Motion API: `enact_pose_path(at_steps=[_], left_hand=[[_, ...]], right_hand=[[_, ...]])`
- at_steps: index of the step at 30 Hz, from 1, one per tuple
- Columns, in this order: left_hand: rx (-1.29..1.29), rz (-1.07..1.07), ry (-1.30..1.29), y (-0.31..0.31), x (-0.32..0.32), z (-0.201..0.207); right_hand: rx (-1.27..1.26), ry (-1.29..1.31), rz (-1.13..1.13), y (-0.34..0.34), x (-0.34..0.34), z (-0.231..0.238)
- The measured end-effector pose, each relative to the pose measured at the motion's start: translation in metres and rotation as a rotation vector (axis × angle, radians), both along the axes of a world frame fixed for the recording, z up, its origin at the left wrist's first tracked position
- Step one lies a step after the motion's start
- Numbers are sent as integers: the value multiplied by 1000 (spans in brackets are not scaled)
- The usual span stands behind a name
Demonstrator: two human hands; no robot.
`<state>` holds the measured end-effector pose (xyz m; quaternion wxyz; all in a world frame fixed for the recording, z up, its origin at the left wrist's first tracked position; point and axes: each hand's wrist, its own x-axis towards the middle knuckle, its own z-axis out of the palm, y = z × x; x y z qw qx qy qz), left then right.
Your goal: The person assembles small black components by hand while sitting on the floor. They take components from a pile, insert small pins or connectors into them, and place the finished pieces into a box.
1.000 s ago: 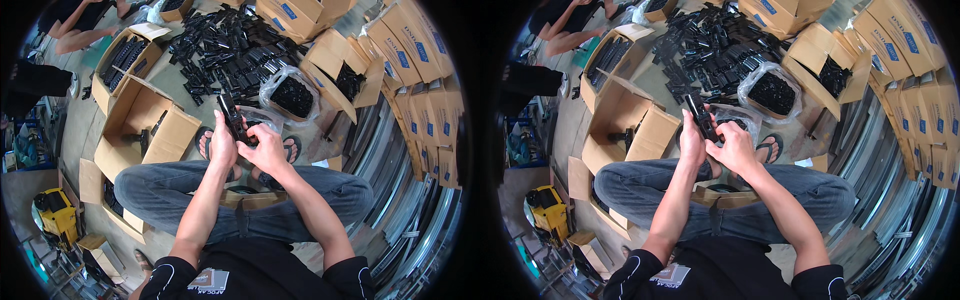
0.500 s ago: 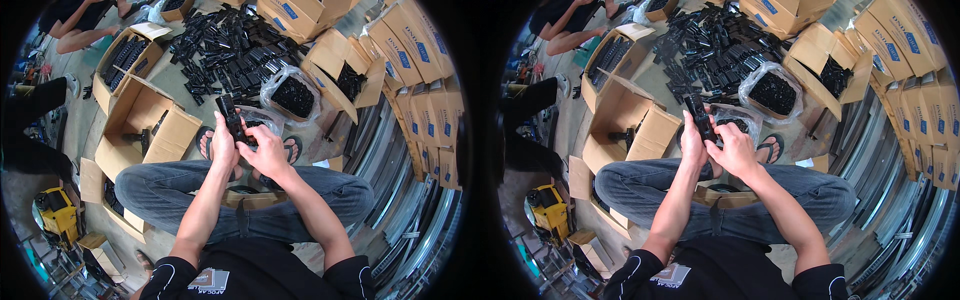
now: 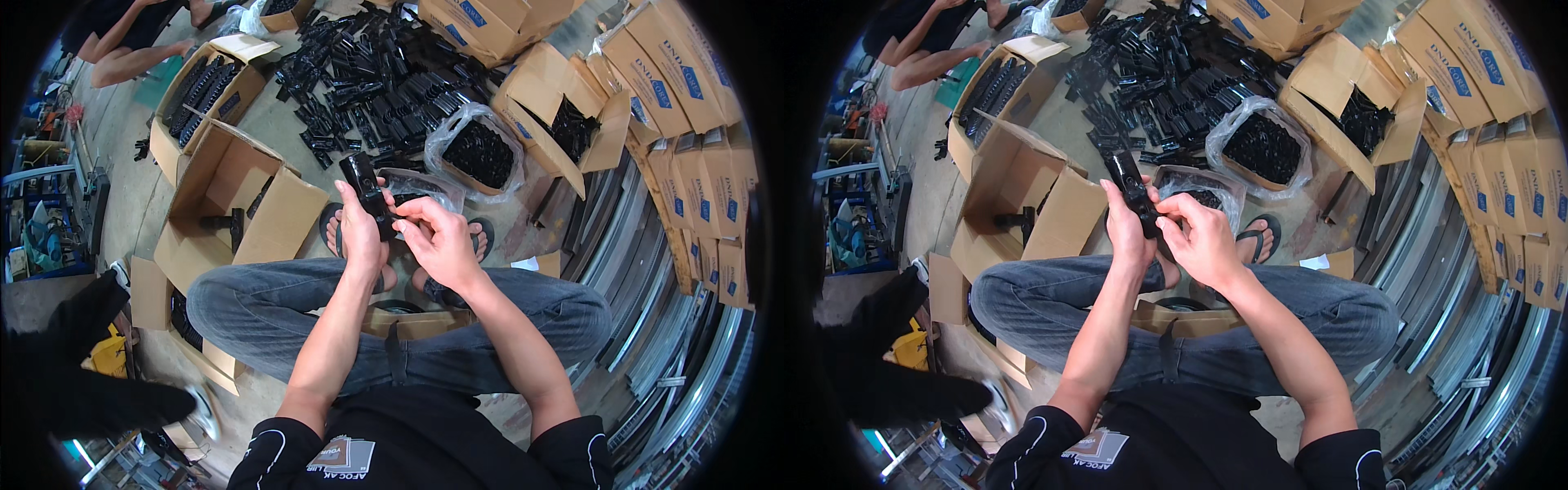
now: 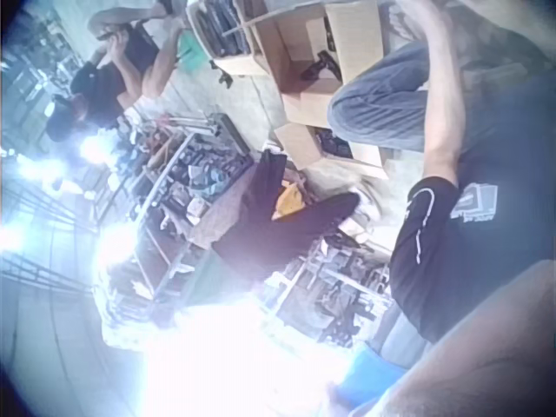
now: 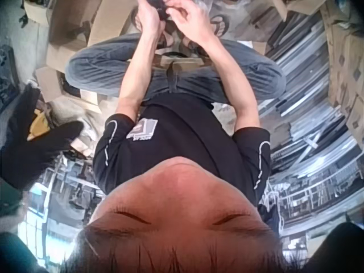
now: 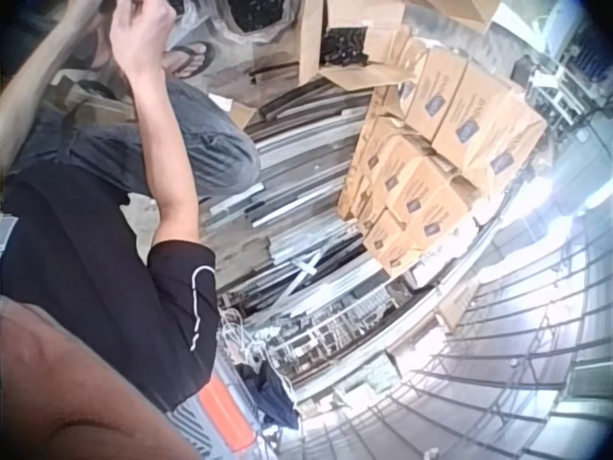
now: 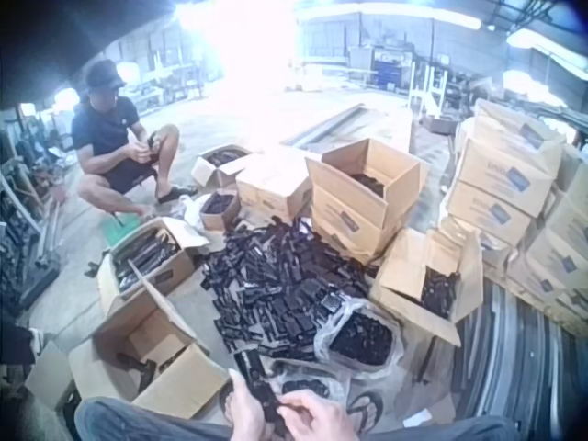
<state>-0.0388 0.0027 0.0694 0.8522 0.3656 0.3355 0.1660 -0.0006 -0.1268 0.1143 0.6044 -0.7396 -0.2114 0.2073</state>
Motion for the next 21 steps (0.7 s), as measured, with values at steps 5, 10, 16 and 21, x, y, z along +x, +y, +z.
enact_pose_path(at_steps=[5,10,16,21], left_hand=[[-142,31,-56,1,0,-3],[-164,47,-25,4,0,-9],[-94,76,46,-2,3,-5],[7,60,71,-7,2,-2]], right_hand=[[20,-100,20,1,2,0],[104,60,22,2,1,-6],[138,182,3,5,-2,-13],[182,242,-14,8,-5,-11]])
